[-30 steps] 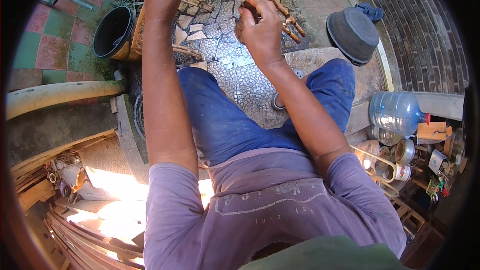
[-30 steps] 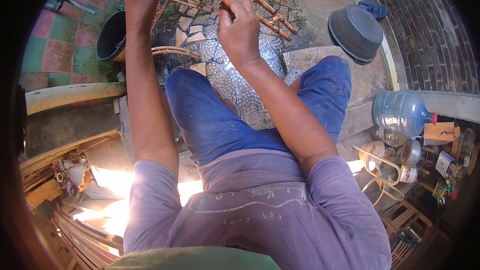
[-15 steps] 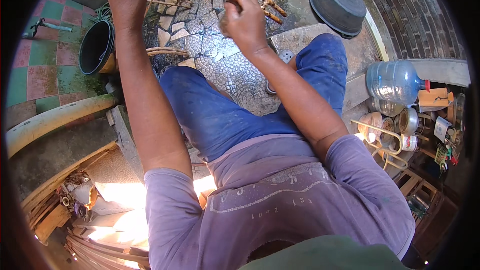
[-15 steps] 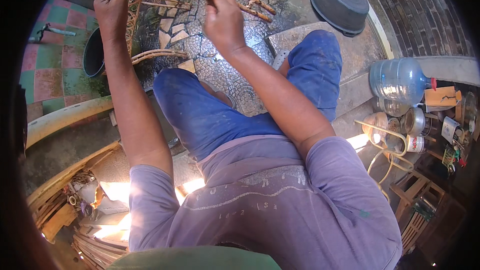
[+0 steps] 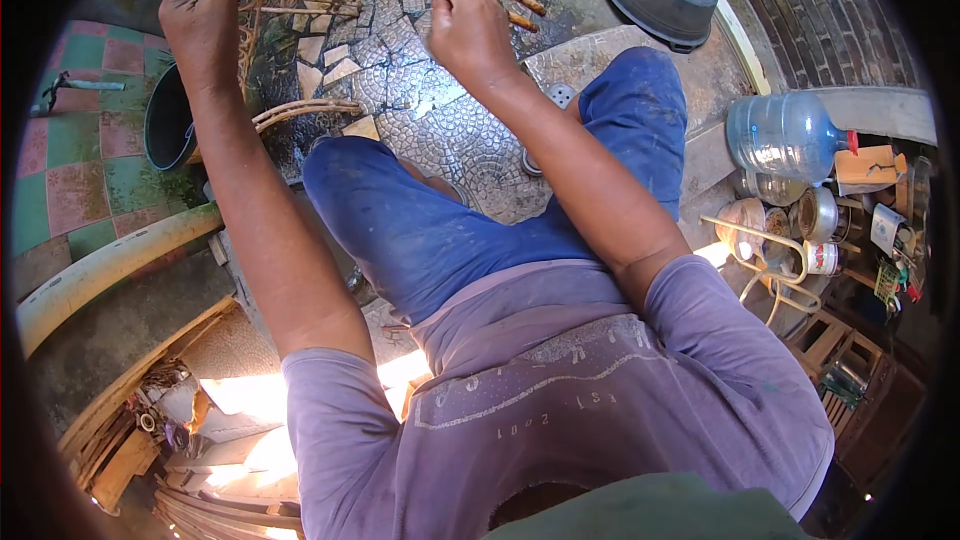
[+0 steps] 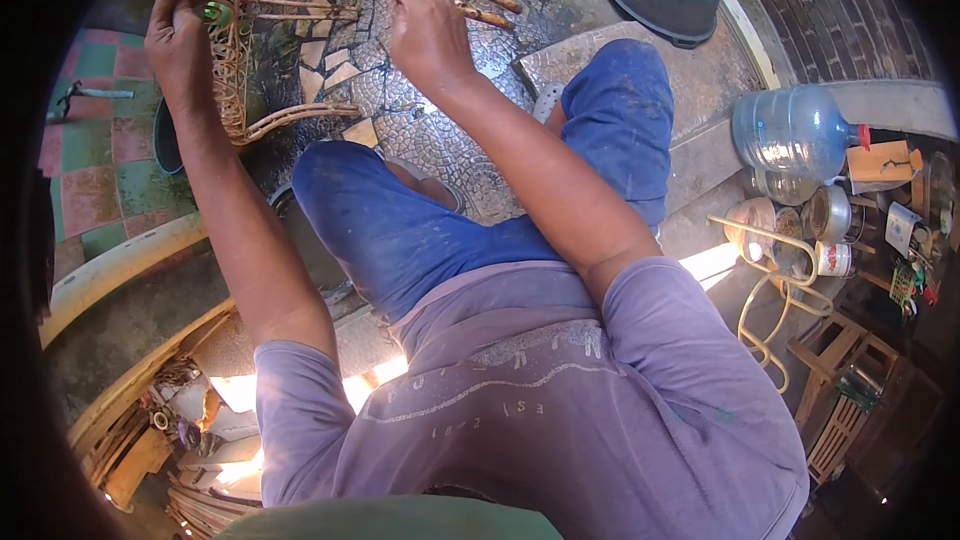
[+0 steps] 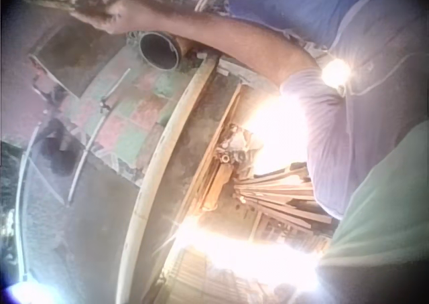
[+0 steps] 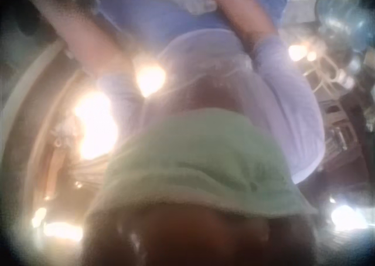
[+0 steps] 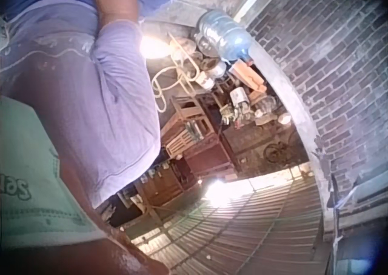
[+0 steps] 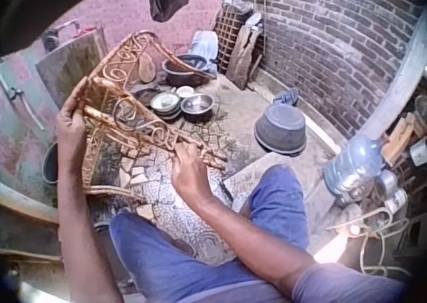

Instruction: The person repairs a wicker chair frame by cleaning the joints with a cloth, applying adhesive or sealant from a container by hand, and smoothing the material over the structural bends.

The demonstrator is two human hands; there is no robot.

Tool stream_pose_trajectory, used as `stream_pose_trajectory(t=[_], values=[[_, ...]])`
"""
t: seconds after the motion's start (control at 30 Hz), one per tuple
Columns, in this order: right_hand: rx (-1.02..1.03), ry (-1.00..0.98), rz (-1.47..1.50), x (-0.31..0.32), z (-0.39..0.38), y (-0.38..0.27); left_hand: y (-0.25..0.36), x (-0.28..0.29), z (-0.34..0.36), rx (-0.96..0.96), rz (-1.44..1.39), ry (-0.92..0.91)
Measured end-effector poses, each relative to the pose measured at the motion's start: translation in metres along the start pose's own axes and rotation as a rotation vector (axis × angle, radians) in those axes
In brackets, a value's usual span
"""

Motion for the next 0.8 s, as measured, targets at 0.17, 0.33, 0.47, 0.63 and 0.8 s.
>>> stream_pose_trajectory(t=[0.17, 0.33, 0.47, 0.63, 0.8], values=[[0.037, -0.028, -0.085, 0.02, -0.022, 0.046, -0.068, 0.057, 0.03, 0.392, -0.725, 0.217], [-0.228, 0.035, -0.091, 0.044, -0.056, 0.104, -0.04, 0.043, 0.015, 0.236, -0.343, 0.138], [-0.284, 0.051, -0.011, 0.043, -0.046, 0.095, -0.018, 0.038, 0.008, 0.041, 0.046, 0.047], [-0.242, 0.08, -0.045, 0.035, -0.045, 0.105, -0.018, 0.04, 0.011, -0.018, 0.09, 0.063], [-0.189, 0.16, -0.009, 0.043, -0.032, 0.115, -0.015, 0.055, -0.002, 0.002, 0.162, 0.062]])
Point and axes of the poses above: each hand's wrist, its own z-axis towards the middle knuckle, its own x-axis out of the back of the hand, y = z × x, the point moved 4 cm from there along z, towards the middle knuckle, and after that the axes turned 4 degrees about y, right-handed, at the moved point
